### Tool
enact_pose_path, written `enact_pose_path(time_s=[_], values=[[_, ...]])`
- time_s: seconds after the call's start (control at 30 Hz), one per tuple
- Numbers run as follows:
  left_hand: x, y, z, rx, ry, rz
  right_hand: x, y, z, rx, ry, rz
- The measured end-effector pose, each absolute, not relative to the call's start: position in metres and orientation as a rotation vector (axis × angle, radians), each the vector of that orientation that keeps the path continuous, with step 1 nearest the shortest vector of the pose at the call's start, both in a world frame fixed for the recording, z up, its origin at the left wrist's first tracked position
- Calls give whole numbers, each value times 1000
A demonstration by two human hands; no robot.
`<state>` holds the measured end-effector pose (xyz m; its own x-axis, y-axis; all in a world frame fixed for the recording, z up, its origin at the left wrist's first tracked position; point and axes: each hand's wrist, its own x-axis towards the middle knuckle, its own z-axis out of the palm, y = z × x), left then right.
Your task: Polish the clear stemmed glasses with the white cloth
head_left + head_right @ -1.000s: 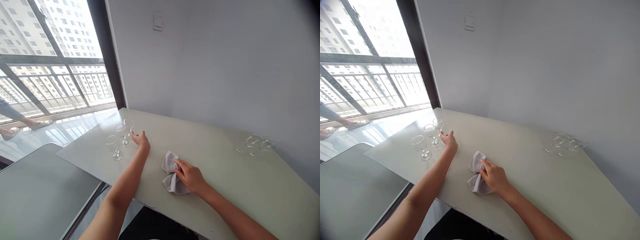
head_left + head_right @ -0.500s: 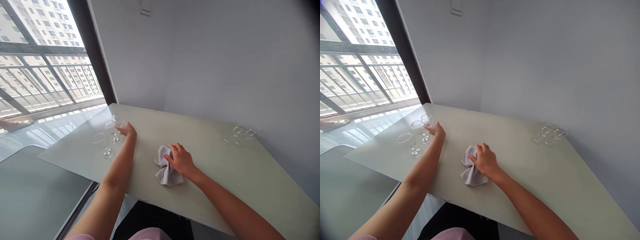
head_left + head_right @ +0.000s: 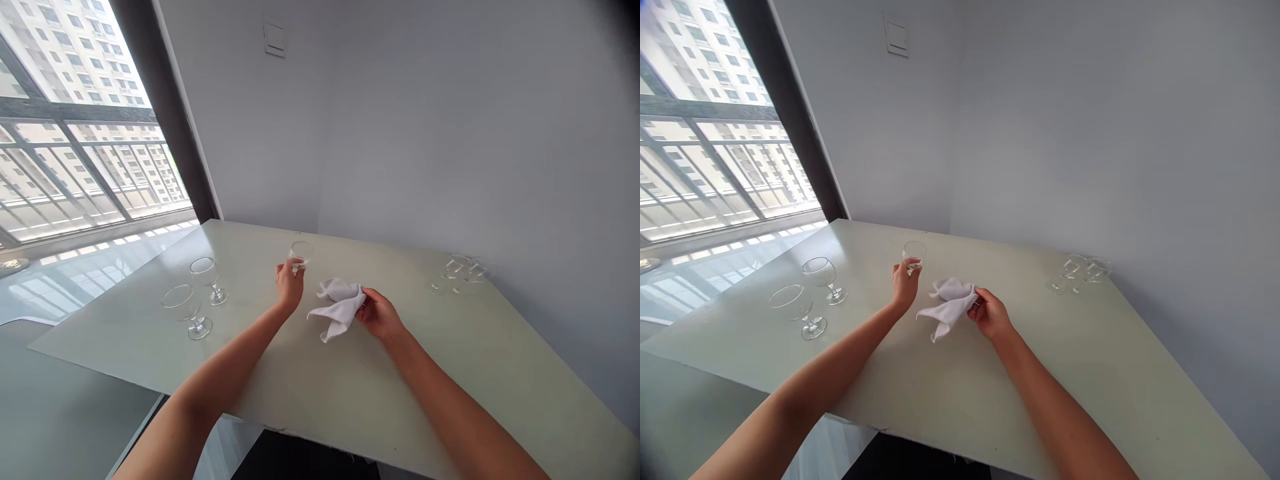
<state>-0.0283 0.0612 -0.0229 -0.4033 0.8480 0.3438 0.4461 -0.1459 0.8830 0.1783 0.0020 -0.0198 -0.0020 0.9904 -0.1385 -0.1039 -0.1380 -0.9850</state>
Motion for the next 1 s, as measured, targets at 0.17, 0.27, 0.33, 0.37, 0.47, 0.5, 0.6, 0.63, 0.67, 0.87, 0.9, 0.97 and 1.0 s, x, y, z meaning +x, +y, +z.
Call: enact_pose_path(time_s=[0.17,0.27,0.33,0.37,0.47,0.5,0.6,0.63,0.67,0.87,0.9,0.97,1.0], values=[[-4,36,-27,1997,1608,1250,210,-17,-11,-1092,-895,1083],[-1,31,-37,2111,1634,1131,221,-33,2,-1042,-978,851],[0,28,-41,2167,1651,1074,221,-41,12,-1059,-1000,741],[0,27,-42,2200,1649,1058,217,-44,17,-1092,-1007,682],[2,22,-43,2334,1579,1040,195,-51,27,-1232,-1123,572],[3,21,-43,2389,1541,1031,185,-52,28,-1265,-1222,583],[1,18,-42,2505,1479,1014,160,-54,30,-1326,-1579,588],[0,18,-41,2523,1479,1017,156,-54,30,-1354,-1667,548],[-1,18,-40,2537,1484,1021,154,-54,29,-1386,-1731,503],[-5,16,-35,2685,1369,1016,170,-50,23,-1258,-1750,1062],[-5,15,-34,2711,1326,1019,172,-49,21,-1205,-1676,1222],[-3,13,-32,2765,1233,1011,173,-49,15,-1130,-1507,1467],[-3,11,-31,2790,1187,992,172,-49,11,-1107,-1421,1539]])
